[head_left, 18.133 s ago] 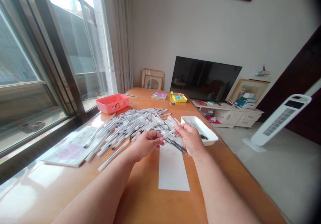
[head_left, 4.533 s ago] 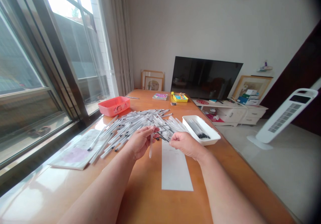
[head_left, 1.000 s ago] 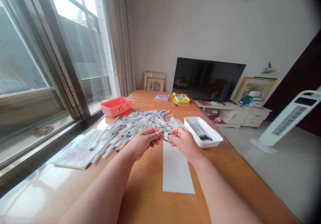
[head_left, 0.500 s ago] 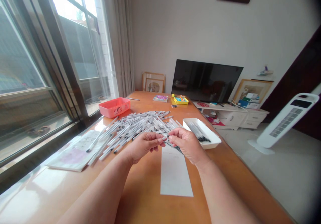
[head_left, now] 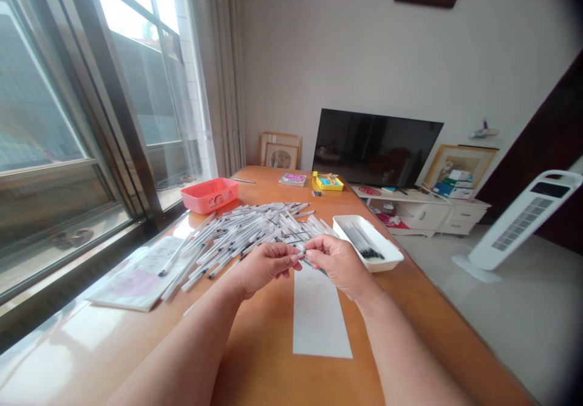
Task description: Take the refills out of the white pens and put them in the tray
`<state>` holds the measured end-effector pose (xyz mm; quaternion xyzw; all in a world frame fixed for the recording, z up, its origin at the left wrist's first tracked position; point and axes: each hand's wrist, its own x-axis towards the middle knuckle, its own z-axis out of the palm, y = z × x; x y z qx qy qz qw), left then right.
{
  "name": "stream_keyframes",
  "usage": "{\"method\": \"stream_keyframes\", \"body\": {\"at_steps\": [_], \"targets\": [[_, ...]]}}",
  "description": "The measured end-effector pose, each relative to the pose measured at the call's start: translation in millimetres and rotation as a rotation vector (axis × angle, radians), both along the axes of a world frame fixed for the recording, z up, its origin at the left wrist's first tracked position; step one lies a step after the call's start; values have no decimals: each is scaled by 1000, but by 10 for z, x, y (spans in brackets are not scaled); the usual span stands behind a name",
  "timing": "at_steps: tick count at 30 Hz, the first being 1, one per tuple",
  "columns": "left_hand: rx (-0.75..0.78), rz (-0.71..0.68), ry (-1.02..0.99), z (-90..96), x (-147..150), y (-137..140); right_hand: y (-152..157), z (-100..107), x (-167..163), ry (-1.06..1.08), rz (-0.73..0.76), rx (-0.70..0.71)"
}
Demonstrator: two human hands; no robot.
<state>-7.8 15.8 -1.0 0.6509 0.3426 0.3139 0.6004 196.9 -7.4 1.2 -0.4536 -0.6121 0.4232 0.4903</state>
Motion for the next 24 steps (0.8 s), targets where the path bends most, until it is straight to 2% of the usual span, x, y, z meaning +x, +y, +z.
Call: {"method": "stream_keyframes", "body": {"at_steps": [15, 21, 24], "targets": [[-7, -6, 26, -44, 13, 7, -5, -5, 59, -4, 80, -59], [35, -4, 48, -15, 32, -22, -26, 5, 81, -108, 75, -59], [51, 14, 71, 3, 56, -39, -18, -19, 73, -207, 37, 11]]}}
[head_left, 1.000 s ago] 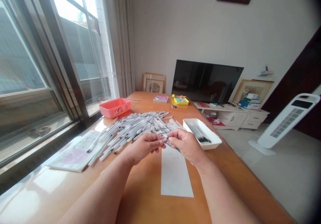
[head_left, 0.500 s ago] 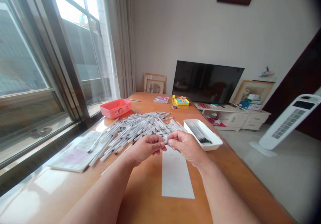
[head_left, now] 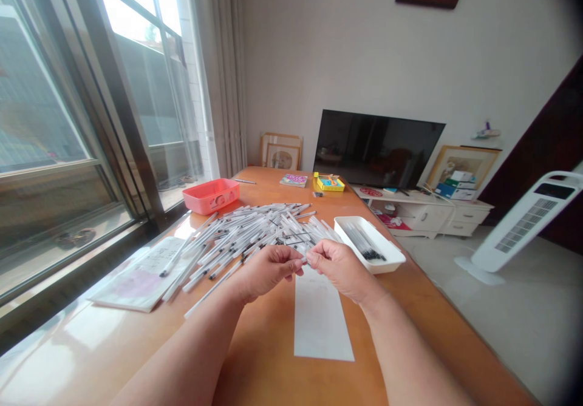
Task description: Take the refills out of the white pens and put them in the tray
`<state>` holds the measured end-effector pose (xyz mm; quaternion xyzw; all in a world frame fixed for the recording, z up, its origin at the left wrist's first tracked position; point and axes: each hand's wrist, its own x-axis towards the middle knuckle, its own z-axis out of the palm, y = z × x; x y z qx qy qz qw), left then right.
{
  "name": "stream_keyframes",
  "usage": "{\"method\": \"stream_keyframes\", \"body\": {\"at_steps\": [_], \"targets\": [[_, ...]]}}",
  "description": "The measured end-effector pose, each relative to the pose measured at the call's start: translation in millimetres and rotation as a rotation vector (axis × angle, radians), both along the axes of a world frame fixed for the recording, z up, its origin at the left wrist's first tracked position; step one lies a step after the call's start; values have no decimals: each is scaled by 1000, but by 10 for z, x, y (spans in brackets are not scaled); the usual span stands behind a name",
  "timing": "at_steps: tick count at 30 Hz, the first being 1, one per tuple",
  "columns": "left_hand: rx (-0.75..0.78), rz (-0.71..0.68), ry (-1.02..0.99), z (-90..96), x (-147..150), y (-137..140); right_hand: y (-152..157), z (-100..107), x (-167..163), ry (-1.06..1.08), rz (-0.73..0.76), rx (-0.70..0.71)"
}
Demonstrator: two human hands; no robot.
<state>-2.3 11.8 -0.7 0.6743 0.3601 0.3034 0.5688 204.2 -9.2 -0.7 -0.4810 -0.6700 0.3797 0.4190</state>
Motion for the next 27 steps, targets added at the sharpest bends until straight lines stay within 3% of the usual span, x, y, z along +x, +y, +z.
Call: {"method": "stream_keyframes", "body": {"at_steps": [6, 15, 19, 23, 27], "targets": [[56, -12, 9, -9, 45, -21, 45, -85, -30, -209, -89, 127], [32, 11, 28, 25, 36, -32, 49, -65, 6, -92, -71, 84], [34, 30, 25, 15, 37, -31, 22, -53, -13, -130, -27, 133], [80, 23, 30, -64, 57, -3, 20, -98, -43, -240, -128, 227], [125, 18, 42, -104, 84, 8, 36, -129, -54, -294, -156, 192]]}}
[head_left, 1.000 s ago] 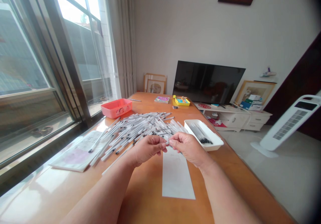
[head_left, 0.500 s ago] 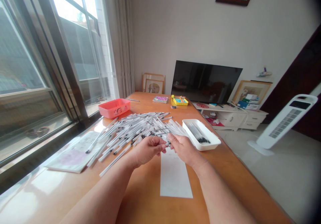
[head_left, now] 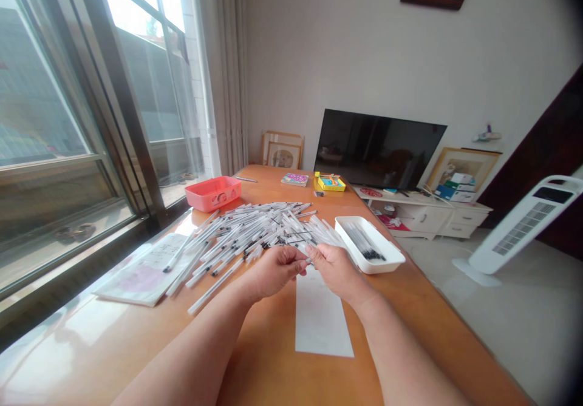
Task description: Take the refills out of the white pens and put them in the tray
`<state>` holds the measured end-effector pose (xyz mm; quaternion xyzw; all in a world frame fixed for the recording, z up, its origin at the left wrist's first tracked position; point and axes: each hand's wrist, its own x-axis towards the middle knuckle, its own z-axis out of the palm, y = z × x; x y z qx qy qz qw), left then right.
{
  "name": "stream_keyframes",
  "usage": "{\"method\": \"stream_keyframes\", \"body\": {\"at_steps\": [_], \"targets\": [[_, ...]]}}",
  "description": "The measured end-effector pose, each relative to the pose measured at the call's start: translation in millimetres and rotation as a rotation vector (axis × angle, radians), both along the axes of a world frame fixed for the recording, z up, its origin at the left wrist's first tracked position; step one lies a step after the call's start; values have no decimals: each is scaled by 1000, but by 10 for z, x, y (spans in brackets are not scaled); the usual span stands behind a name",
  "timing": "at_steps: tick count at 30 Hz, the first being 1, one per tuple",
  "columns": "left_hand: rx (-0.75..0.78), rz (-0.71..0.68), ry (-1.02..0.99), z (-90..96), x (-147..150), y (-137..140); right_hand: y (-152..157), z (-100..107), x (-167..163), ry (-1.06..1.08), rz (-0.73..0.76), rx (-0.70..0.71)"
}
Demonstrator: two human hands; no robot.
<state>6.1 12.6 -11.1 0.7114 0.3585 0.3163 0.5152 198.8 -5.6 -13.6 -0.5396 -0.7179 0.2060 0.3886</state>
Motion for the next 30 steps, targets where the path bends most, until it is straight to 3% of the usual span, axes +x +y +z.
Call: {"method": "stream_keyframes", "body": {"at_steps": [4, 9, 13, 19, 24, 30], "targets": [[-10, -13, -15, 39, 9, -19, 9, 32, 4, 98, 19, -73], [-41, 8, -14, 88, -23, -32, 0, 82, 28, 171, 70, -40], [-51, 28, -7, 73, -27, -30, -10, 71, 38, 112, 110, -6], [36, 53, 29, -15, 30, 0, 0, 20, -20, -36, -4, 106], [214, 71, 52, -78, 71, 1, 20, -7, -24, -36, -60, 51], [99, 54, 43, -5, 68, -33, 41, 27, 40, 60, -29, -38]]}}
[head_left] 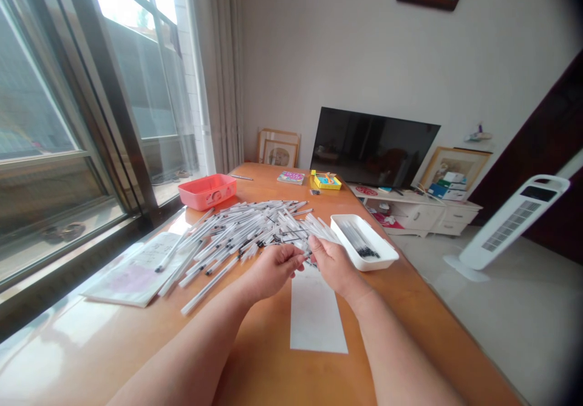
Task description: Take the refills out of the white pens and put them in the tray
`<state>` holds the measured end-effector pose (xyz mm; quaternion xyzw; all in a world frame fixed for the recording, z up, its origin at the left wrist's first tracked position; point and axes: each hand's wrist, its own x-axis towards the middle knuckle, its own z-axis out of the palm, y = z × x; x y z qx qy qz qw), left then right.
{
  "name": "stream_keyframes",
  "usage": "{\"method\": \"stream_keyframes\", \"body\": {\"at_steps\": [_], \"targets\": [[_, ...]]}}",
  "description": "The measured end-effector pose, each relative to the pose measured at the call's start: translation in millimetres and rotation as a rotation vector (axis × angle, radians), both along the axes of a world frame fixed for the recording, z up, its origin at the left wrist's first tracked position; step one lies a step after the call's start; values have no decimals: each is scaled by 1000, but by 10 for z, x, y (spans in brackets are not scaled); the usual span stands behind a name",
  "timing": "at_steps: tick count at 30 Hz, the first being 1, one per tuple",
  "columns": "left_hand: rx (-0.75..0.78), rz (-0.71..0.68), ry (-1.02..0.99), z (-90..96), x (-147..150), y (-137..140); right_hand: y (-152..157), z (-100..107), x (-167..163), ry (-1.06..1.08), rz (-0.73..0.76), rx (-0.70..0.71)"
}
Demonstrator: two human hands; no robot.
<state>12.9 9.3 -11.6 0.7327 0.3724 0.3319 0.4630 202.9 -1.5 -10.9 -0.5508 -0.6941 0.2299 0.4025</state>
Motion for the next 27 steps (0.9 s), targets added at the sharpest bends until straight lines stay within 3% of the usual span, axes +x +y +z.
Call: {"method": "stream_keyframes", "body": {"at_steps": [5, 9, 19, 27], "targets": [[-63, 5, 10, 75, -39, -8, -40, 62, 31, -19, 76, 43], [-61, -1, 21, 28, -39, 10, -46, 24, 7, -87, 103, 50], [199, 51, 26, -94, 13, 55, 16, -88, -55, -46, 17, 41], [74, -53, 147, -17, -76, 29, 21, -50, 3, -41, 15, 81]]}}
